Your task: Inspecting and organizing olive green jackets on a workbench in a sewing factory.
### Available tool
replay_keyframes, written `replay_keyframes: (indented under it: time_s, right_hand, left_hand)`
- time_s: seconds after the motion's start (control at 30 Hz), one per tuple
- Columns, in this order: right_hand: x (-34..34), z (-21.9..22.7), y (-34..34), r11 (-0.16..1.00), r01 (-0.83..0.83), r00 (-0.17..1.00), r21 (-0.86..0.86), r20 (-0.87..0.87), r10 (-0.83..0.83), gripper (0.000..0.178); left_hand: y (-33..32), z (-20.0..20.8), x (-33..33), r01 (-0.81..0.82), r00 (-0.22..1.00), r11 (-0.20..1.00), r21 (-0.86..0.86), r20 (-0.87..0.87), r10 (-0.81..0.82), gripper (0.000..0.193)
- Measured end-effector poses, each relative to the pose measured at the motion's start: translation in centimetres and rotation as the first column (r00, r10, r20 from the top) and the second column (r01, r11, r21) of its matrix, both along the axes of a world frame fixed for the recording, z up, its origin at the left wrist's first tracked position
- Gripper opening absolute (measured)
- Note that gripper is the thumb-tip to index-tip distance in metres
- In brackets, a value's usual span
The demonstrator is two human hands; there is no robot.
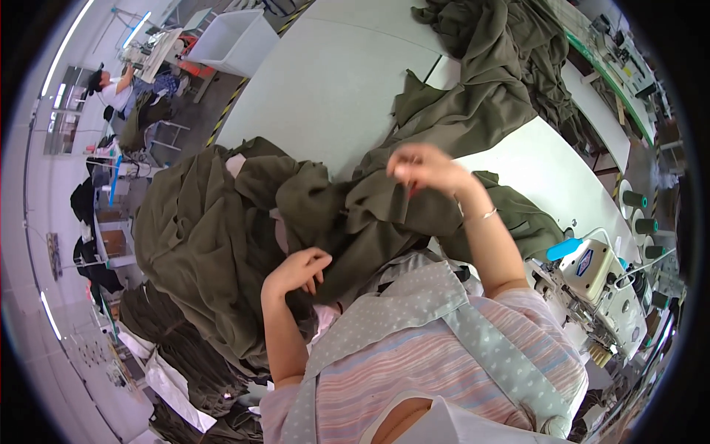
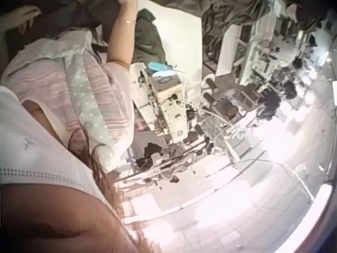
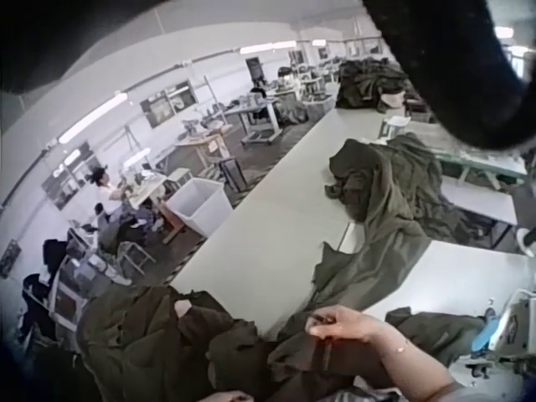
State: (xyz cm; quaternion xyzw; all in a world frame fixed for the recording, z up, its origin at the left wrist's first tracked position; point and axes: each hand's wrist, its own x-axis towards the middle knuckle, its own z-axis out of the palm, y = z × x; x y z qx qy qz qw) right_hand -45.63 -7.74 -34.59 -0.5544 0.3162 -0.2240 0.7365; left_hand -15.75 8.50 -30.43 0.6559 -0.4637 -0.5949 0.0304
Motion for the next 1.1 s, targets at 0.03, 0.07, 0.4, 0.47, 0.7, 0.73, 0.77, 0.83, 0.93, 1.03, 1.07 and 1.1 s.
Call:
replay_keyframes:
  time_s: [0.03, 0.07, 0.4, 0.47, 0.7, 0.73, 0.77, 0.83, 0.93, 1.03, 1.07, 1.1]
  right_hand:
    - [-1.2, -0.4, -2.4, 0.986, 0.141, 0.980, -0.084, -0.130, -0.151, 0.027]
    - [-2.2, -1.2, -5.2, 0.920, 0.206, 0.906, -0.332, -0.292, -0.308, 0.023]
    - [-5.5, -11.1, -15.0, 0.465, -0.541, 0.568, -0.701, -0.712, -0.412, 0.023]
    - [-5.0, -7.1, -16.4, 0.422, -0.419, 0.568, -0.804, -0.594, -0.569, 0.019]
    - [-4.8, 29.7, -16.7, -0.281, 0.427, 0.418, -0.860, 0.463, -0.782, 0.022]
    - [-4.6, 32.3, -15.4, -0.414, 0.519, 0.434, -0.748, 0.648, -0.627, 0.022]
    - [-4.3, 33.6, -14.3, -0.507, 0.613, 0.425, -0.606, 0.794, -0.436, 0.023]
    - [-5.0, 33.5, -12.4, -0.447, 0.717, 0.472, -0.535, 0.845, -0.253, 0.023]
    - [-7.4, 24.3, -10.9, -0.466, 0.792, 0.201, -0.394, 0.889, -0.411, 0.017]
    - [-6.0, 14.2, -6.1, -0.097, 0.959, 0.165, -0.265, 0.804, -0.572, 0.019]
    - [-6.3, 10.1, -5.7, -0.032, 0.964, 0.174, -0.263, 0.719, -0.673, 0.019]
    - [-6.9, 4.9, -6.5, 0.088, 0.960, 0.241, -0.265, 0.628, -0.740, 0.020]
  left_hand:
    - [-0.2, 0.8, -0.1, -0.081, 0.997, 0.959, 0.271, 0.033, 0.074, 0.028]
    - [-0.8, 0.3, 0.7, -0.067, 0.998, 0.962, 0.266, 0.033, 0.060, 0.028]
    - [-9.3, -7.8, 0.4, 0.781, 0.510, 0.566, -0.265, 0.794, -0.332, 0.048]
    - [-11.7, -9.2, 1.7, 0.748, 0.440, 0.646, -0.151, 0.842, -0.312, 0.036]
    - [-18.4, 16.7, 19.5, 0.278, 0.680, -0.322, -0.905, -0.051, 0.731, 0.027]
    - [-17.7, 20.2, 19.5, -0.118, 0.699, -0.405, -0.907, -0.366, 0.614, 0.032]
    - [-16.3, 22.4, 18.9, -0.249, 0.670, -0.511, -0.823, -0.527, 0.522, 0.032]
    - [-13.6, 24.2, 15.1, -0.445, 0.579, -0.621, -0.645, -0.737, 0.349, 0.033]
    - [-8.1, 20.2, 7.8, -0.530, 0.452, -0.665, -0.525, -0.839, 0.302, 0.034]
    - [-1.6, 11.2, 5.5, -0.628, 0.438, -0.540, -0.560, -0.828, 0.350, 0.032]
    - [-0.3, 8.7, 4.4, -0.659, 0.446, -0.458, -0.596, -0.800, 0.401, 0.030]
    - [-0.1, 6.4, 3.6, -0.713, 0.410, -0.401, -0.576, -0.805, 0.428, 0.029]
